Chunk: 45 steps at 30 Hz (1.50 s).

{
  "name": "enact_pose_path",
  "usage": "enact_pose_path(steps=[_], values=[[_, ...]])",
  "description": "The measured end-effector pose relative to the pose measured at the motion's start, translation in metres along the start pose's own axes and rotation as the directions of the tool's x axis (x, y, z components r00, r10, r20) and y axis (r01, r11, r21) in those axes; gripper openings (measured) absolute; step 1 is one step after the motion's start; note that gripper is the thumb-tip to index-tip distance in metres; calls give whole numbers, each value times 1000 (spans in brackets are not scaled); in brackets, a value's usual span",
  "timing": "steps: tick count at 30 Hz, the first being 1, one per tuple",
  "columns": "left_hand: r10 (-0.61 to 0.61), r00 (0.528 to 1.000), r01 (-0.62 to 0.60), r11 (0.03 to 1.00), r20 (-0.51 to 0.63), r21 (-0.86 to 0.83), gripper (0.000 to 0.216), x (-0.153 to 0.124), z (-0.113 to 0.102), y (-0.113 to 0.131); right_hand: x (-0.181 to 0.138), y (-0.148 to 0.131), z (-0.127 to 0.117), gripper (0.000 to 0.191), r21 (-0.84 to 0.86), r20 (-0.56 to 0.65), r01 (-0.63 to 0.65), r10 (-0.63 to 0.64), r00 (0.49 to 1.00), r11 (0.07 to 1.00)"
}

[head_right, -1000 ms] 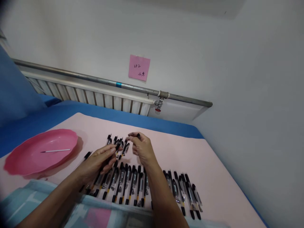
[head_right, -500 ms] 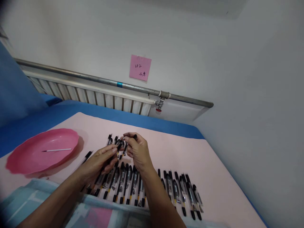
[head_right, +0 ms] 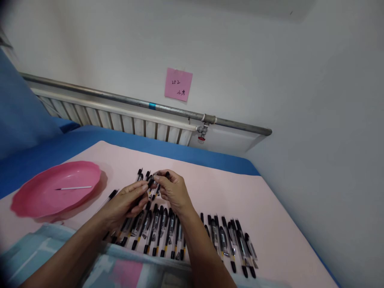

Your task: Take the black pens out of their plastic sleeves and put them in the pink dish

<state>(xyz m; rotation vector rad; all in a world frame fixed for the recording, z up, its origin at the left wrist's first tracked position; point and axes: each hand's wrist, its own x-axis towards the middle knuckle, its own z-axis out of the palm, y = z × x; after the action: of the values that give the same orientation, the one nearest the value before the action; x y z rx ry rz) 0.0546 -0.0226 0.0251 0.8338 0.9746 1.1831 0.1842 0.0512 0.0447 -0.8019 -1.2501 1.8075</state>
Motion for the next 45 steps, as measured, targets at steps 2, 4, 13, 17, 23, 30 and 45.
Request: enact_pose_path(steps=[2,4,13,17,23,30,45], values=[[-10,1000,10,1000,-2,1,25,0,0,0,0,0,0,19,-11,5,-2,2,1000,1000],[-17,1000,17,1000,-15,2,25,0,1,-1,0,-1,0,19,-10,-2,-6,6,1000,1000],[179,966,-131,960,-186,247,27,4,5,-10,0,7,7,20,43,-64,22,-19,998,999],[319,915,-189,882,-249,432,29,4,6,-10,0,13,9,21,71,-89,18,-11,996,997],[202,960,-133,937,-193,323,26,4,6,-8,-1,9,9,20,95,-4,-11,11,1000,995],[72,988,-56,991,-133,120,23,2,8,-7,-2,6,8,17,125,19,-18,16,1000,992],[244,950,-164,922,-197,350,27,0,11,-5,-1,7,8,23,71,-37,-5,8,999,997]])
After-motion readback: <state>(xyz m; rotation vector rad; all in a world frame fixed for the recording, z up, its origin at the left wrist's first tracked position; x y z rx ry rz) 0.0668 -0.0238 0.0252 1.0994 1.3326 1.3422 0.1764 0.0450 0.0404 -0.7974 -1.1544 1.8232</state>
